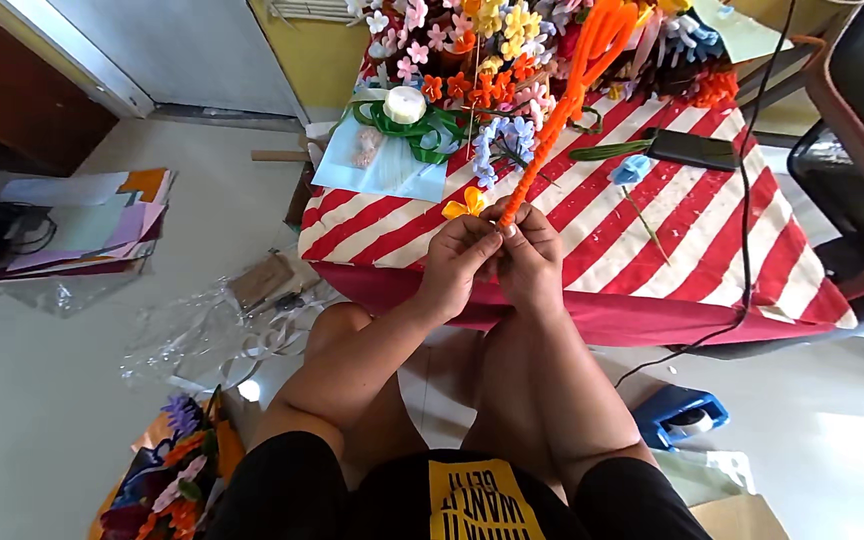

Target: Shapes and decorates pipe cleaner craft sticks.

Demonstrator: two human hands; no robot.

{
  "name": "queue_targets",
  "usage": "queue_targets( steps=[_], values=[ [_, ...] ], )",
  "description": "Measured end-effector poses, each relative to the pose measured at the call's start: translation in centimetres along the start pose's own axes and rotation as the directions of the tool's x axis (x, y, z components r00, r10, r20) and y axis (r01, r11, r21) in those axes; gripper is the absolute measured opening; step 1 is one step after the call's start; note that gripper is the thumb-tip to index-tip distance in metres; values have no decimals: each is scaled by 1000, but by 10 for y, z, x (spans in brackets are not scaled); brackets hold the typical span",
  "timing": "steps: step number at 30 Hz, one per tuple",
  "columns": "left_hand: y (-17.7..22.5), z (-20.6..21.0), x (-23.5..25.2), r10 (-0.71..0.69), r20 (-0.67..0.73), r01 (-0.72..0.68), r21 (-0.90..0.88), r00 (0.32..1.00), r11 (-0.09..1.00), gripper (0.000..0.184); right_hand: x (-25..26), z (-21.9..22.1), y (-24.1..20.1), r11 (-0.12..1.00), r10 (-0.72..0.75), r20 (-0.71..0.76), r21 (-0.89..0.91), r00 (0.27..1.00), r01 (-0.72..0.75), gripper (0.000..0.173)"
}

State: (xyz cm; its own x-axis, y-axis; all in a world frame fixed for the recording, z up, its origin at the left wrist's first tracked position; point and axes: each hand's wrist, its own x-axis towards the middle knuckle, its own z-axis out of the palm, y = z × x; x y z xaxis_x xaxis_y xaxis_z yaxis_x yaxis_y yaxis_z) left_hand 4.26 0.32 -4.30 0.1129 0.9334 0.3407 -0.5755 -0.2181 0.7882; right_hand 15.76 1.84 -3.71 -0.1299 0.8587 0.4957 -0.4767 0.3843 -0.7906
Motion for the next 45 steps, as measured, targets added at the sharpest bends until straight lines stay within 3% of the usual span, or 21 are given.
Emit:
queue_targets(
  steps=[4,8,11,15,19,21,23,25,27,29,31,34,36,39,42,45],
  values=[
    [0,-4,3,175,21,-176,169,984,970,19,0,2,4,976,-133,-39,-181,990,124,14],
    [3,-5,5,175,-1,-172,149,985,974,22,-2,7,8,858,-277,-46,-461,960,226,8],
    [3,-5,5,160,0,-159,125,987,979,21,-3,8,10,834,-300,-30,-494,953,247,8],
    [-2,-8,2,158,28,-159,47,987,986,19,-1,3,5,977,-102,6,-187,995,102,13],
    [-4,-12,4,328,-59,-314,177,943,933,11,6,-10,0,974,-23,186,225,982,-20,11],
    [-4,-14,8,339,-79,-321,180,938,930,11,5,-17,-3,871,-40,402,462,915,-165,11],
    [0,-15,13,296,-83,-275,203,952,940,14,1,-15,-6,669,-114,561,654,820,-354,9],
    [1,-15,13,234,-57,-216,223,971,950,15,-8,-11,-12,445,-143,619,737,772,-509,8],
    [0,-14,14,200,-20,-188,255,980,948,14,-11,-6,-16,305,-131,635,756,761,-579,9],
    [-2,-14,14,170,24,-169,288,985,943,12,-12,-2,-21,229,-126,625,774,770,-590,11],
    [-3,-13,15,143,54,-153,291,988,944,13,-9,1,-27,261,-197,609,788,768,-558,16],
    [-3,-11,16,133,102,-157,280,986,947,14,-7,-1,-23,197,-280,617,787,735,-585,18],
    [-3,-10,16,133,120,-163,287,984,944,15,-8,-4,-23,264,-217,611,787,761,-557,16],
    [-3,-11,16,139,150,-172,232,979,957,9,-4,-12,-12,614,-125,499,718,858,-328,12],
    [-3,-8,17,129,62,-137,151,990,979,12,2,-9,-7,933,14,210,350,978,-88,10],
    [-2,-11,19,120,-19,-115,184,993,976,18,1,-3,-3,996,-70,-4,-51,998,69,12]
  ],
)
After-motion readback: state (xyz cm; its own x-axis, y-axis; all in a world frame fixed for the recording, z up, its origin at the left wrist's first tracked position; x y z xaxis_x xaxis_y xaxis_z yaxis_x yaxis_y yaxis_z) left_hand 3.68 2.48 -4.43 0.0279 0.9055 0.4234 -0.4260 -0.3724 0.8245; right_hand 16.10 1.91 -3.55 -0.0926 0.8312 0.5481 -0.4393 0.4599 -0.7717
